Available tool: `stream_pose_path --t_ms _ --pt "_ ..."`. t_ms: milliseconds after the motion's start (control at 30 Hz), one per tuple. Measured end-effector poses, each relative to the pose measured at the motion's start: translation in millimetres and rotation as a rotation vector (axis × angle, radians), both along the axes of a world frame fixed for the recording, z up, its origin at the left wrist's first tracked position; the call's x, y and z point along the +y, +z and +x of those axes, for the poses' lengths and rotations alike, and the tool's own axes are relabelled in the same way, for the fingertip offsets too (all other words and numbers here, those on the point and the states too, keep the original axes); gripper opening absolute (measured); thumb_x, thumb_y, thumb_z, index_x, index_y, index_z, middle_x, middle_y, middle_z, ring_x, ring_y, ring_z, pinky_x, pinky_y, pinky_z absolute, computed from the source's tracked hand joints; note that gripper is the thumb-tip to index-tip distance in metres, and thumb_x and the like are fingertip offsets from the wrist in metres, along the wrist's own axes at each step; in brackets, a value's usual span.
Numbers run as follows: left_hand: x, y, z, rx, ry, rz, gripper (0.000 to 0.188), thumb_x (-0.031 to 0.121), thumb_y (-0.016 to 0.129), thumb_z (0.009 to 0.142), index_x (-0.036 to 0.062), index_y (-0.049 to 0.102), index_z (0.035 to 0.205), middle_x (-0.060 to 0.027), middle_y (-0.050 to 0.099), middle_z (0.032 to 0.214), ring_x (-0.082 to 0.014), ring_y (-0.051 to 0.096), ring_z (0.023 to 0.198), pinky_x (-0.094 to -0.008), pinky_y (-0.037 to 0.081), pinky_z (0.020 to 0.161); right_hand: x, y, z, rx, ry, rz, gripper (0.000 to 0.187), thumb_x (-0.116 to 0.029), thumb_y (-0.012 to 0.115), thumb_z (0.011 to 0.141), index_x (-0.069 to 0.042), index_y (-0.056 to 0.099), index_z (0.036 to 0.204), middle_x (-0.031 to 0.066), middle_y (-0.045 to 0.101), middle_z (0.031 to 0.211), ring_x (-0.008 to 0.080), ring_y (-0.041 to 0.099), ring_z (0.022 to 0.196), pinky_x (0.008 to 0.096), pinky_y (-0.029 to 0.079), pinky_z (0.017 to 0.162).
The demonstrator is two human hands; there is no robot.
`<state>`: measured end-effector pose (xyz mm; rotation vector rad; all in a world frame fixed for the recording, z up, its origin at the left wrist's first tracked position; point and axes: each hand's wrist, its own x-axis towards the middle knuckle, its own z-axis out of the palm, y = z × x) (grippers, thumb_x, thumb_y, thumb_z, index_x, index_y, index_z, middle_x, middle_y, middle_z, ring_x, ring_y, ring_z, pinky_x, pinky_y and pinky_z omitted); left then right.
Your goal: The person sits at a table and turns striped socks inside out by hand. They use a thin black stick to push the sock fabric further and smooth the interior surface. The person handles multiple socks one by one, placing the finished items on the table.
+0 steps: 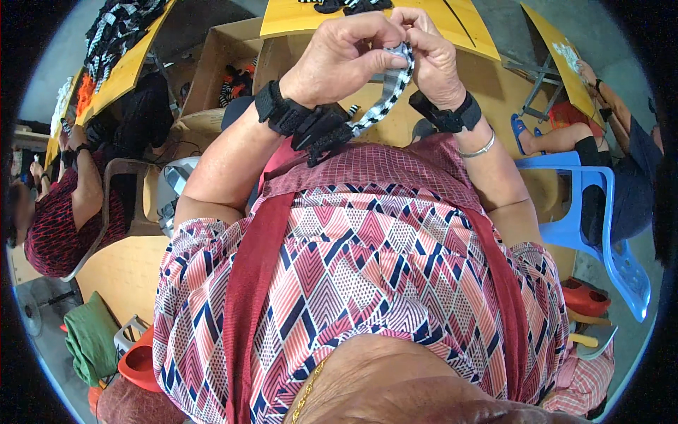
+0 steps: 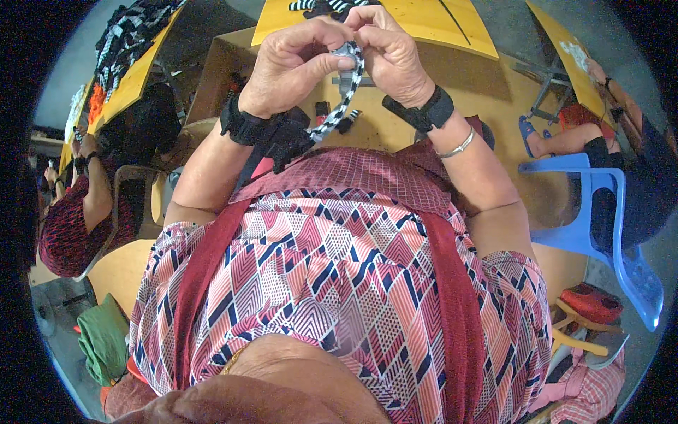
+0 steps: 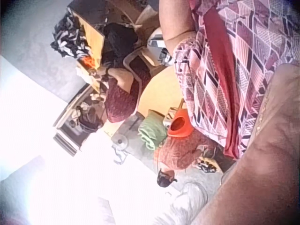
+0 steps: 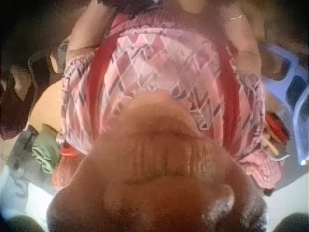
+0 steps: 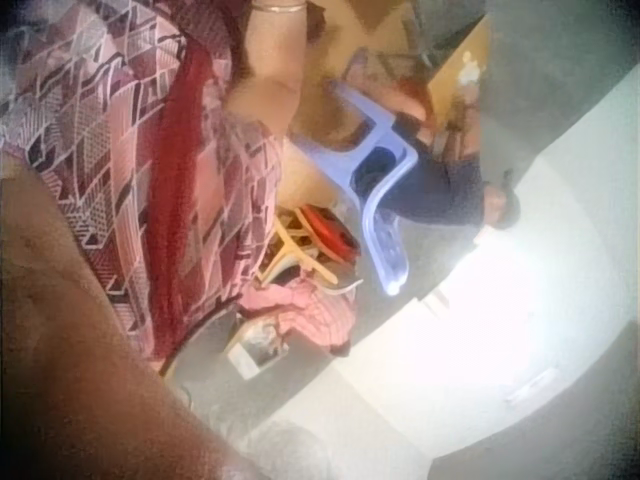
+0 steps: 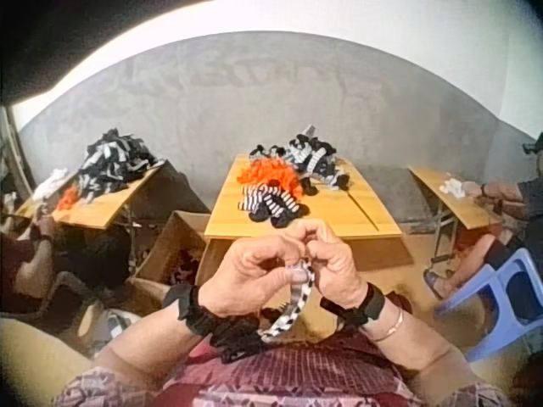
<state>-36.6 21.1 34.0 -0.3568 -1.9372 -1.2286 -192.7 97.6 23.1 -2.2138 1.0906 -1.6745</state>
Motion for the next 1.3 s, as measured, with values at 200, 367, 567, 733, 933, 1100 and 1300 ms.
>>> stream_pose_path --t_ms 200,367,567,733,933,1100,1300 --pt "6.3 -2.4 5.6 -0.239 -0.162 0.232 0.01 0.007 0.06 0.078 0.0034 0.052 0.083 0.0034 0.051 0.068 -0.0056 0.052 0.064 -0.0205 0.045 0.063 10.6 2.0 11.5 -0.467 0.102 0.254 0.014 0.01 0.043 0.066 0.0 0.052 0.066 0.0035 0.047 0.091 0.0141 0.046 0.085 0.0222 0.035 0.077" --pt "-13.9 -22.1 -3.4 -0.203 -0.138 0.041 0.024 0.005 0.051 0.084 0.0039 0.037 0.103 -0.0015 0.046 0.09 -0.0073 0.05 0.086 -0.0201 0.042 0.073 14.5 5.4 10.6 -0.815 0.268 0.589 0.018 0.008 0.04 0.065 -0.002 0.054 0.064 0.0035 0.049 0.095 0.0134 0.05 0.082 0.0257 0.041 0.074" --pt "-9.0 -8.0 1.7 -0.192 -0.287 0.27 0.029 0.002 0.057 0.079 0.0021 0.039 0.102 -0.0034 0.051 0.093 -0.01 0.051 0.089 -0.0235 0.043 0.077 14.1 -2.6 -9.8 -0.24 0.04 0.434 0.015 0.007 0.045 0.07 0.001 0.057 0.077 0.0037 0.049 0.097 0.0154 0.05 0.09 0.0261 0.039 0.079" --pt "-7.2 7.8 2.7 -0.202 -0.296 0.354 0.026 -0.006 0.05 0.08 0.0065 0.037 0.098 -0.0022 0.051 0.081 -0.0068 0.05 0.073 -0.0189 0.043 0.063 21.8 12.4 3.1 0.273 -0.155 0.263 0.023 -0.003 0.059 0.07 0.0 0.057 0.093 0.0075 0.048 0.101 0.0198 0.048 0.096 0.0293 0.036 0.086" --pt "2.2 16.2 3.6 -0.167 0.103 0.049 0.029 -0.011 0.05 0.076 0.0057 0.036 0.096 -0.0026 0.05 0.08 -0.0087 0.053 0.075 -0.0201 0.043 0.062 21.1 22.1 -3.2 0.02 0.07 0.539 0.026 -0.016 0.066 0.072 -0.001 0.058 0.091 0.007 0.048 0.101 0.0162 0.047 0.094 0.0287 0.037 0.084" --pt "5.3 19.1 2.9 -0.221 0.063 0.194 0.031 -0.012 0.052 0.073 0.0053 0.037 0.093 -0.0049 0.05 0.076 -0.0097 0.053 0.072 -0.02 0.044 0.061 17.0 16.2 -2.9 0.275 -0.039 0.518 0.019 -0.013 0.065 0.072 -0.001 0.061 0.086 0.0036 0.05 0.097 0.0128 0.048 0.089 0.0262 0.04 0.076" --pt "-12.2 -0.6 -0.5 -0.342 -0.048 0.13 0.028 0.003 0.061 0.076 0.0014 0.045 0.098 -0.0029 0.053 0.091 -0.0101 0.051 0.087 -0.0236 0.043 0.075 22.3 15.6 -2.5 -0.148 0.145 0.518 0.018 -0.006 0.064 0.071 -0.001 0.062 0.088 0.0013 0.048 0.099 0.0113 0.049 0.088 0.0239 0.041 0.077"
